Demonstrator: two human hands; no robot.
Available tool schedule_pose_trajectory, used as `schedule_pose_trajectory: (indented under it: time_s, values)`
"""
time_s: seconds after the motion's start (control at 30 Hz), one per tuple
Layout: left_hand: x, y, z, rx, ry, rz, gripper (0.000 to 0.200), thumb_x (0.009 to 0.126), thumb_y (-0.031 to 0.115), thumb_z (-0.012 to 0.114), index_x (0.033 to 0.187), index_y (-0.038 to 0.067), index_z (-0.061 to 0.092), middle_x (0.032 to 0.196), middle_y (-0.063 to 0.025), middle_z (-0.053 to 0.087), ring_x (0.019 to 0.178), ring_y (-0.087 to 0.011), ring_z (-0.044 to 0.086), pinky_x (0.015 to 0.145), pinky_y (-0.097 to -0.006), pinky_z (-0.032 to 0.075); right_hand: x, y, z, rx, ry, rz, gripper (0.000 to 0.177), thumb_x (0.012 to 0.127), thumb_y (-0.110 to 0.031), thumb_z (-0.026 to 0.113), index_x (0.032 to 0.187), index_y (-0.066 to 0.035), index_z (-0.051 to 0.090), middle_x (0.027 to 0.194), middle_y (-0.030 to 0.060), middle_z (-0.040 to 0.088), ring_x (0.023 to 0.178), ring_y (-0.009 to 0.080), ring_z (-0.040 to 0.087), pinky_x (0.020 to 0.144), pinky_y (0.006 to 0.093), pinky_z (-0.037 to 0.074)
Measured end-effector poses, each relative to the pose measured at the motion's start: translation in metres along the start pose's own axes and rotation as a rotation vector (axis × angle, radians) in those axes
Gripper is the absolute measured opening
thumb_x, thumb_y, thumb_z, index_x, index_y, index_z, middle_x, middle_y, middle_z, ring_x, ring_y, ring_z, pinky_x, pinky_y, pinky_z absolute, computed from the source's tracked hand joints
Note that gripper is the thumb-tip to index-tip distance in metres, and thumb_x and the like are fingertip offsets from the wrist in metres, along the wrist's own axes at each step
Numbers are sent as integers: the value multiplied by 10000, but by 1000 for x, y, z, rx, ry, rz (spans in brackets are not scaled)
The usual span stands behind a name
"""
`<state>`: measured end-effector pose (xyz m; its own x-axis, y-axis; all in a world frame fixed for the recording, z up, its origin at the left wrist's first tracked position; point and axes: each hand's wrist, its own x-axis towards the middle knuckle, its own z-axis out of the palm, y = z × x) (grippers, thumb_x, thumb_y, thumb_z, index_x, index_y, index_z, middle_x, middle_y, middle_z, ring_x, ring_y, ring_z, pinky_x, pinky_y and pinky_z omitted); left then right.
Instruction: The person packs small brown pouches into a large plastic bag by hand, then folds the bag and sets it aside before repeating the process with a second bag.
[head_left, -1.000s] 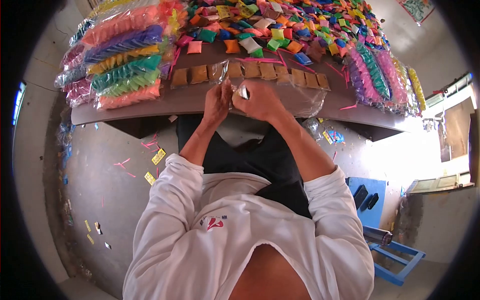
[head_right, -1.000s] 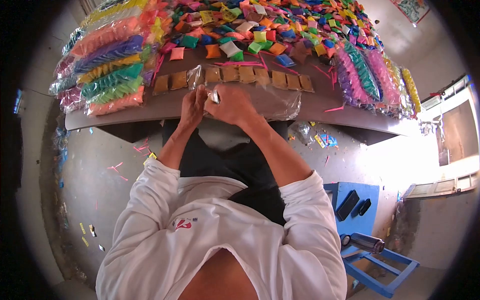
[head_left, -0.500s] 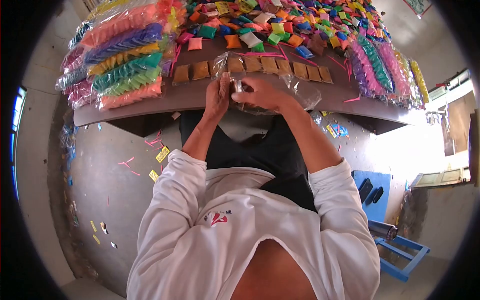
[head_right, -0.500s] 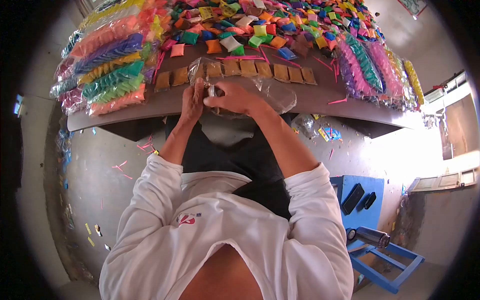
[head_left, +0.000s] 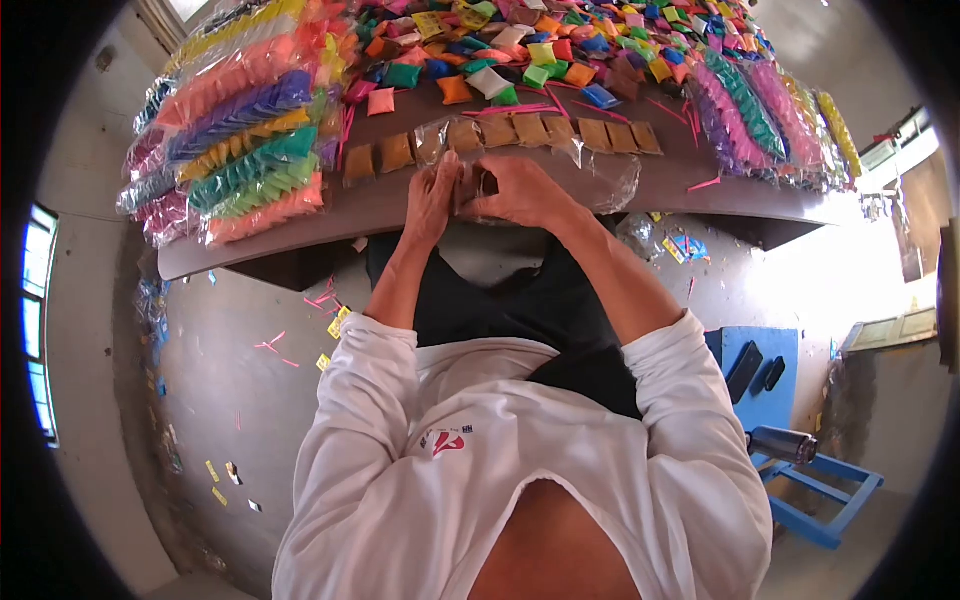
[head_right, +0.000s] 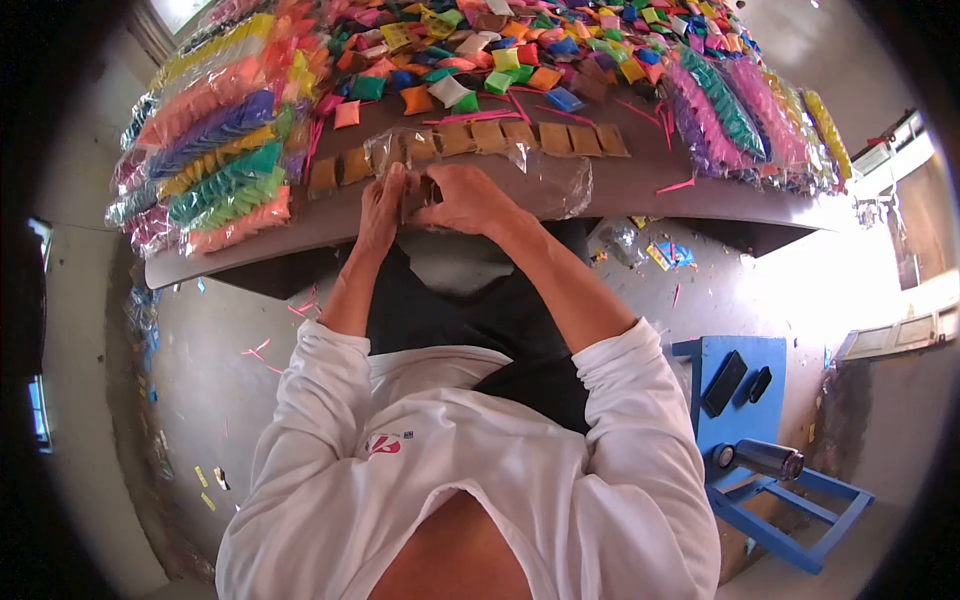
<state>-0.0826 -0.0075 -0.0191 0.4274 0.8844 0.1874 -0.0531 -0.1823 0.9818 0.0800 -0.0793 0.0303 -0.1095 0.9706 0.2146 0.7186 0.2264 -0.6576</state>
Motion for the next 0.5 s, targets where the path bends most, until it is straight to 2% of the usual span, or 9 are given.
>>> schedule_pose_trajectory:
  time_s: [0.07, 0.17, 0.27, 0.37, 0.5]
  values:
    - [2, -4, 1, -45, -4, 0, 507, 974, 507, 495, 839, 32, 614, 730, 39, 509, 680, -60, 417, 578, -237, 333, 0, 0, 1, -14, 46, 0, 459, 690, -313, 812, 973, 1, 634, 846, 154, 662, 779, 299, 640, 735, 380, 498]
    - [1, 0, 0, 42, -27, 128, 459, 983, 462, 508, 872, 31, 622, 744, 53, 504, 672, -57, 408, 577, -229, 320, 1, -1, 3, -24, 63, -2, 470, 693, -338, 811, 964, 6, 640, 850, 160, 664, 789, 311, 643, 737, 391, 495]
    - [2, -3, 0, 1, -56, 0, 418, 993, 409, 516, 911, 16, 633, 778, 39, 535, 693, -65, 438, 604, -234, 358, 2, 6, 4, 33, 52, -14, 463, 706, -346, 800, 957, 7, 636, 861, 170, 664, 808, 320, 647, 746, 400, 494]
    - [-2, 2, 7, -30, -19, 98, 390, 999, 372, 520, 933, 7, 642, 800, 27, 568, 719, -67, 470, 636, -244, 400, -4, -1, -9, 70, -53, -39, 450, 716, -349, 792, 939, 8, 635, 864, 184, 658, 818, 341, 642, 746, 409, 490]
    - [2, -8, 4, 12, 1, 23, 410, 1001, 380, 513, 937, -4, 640, 812, 17, 585, 758, -63, 486, 673, -245, 415, -2, 4, -1, -96, -83, -42, 458, 721, -375, 783, 920, 11, 637, 854, 199, 650, 822, 370, 630, 741, 427, 482]
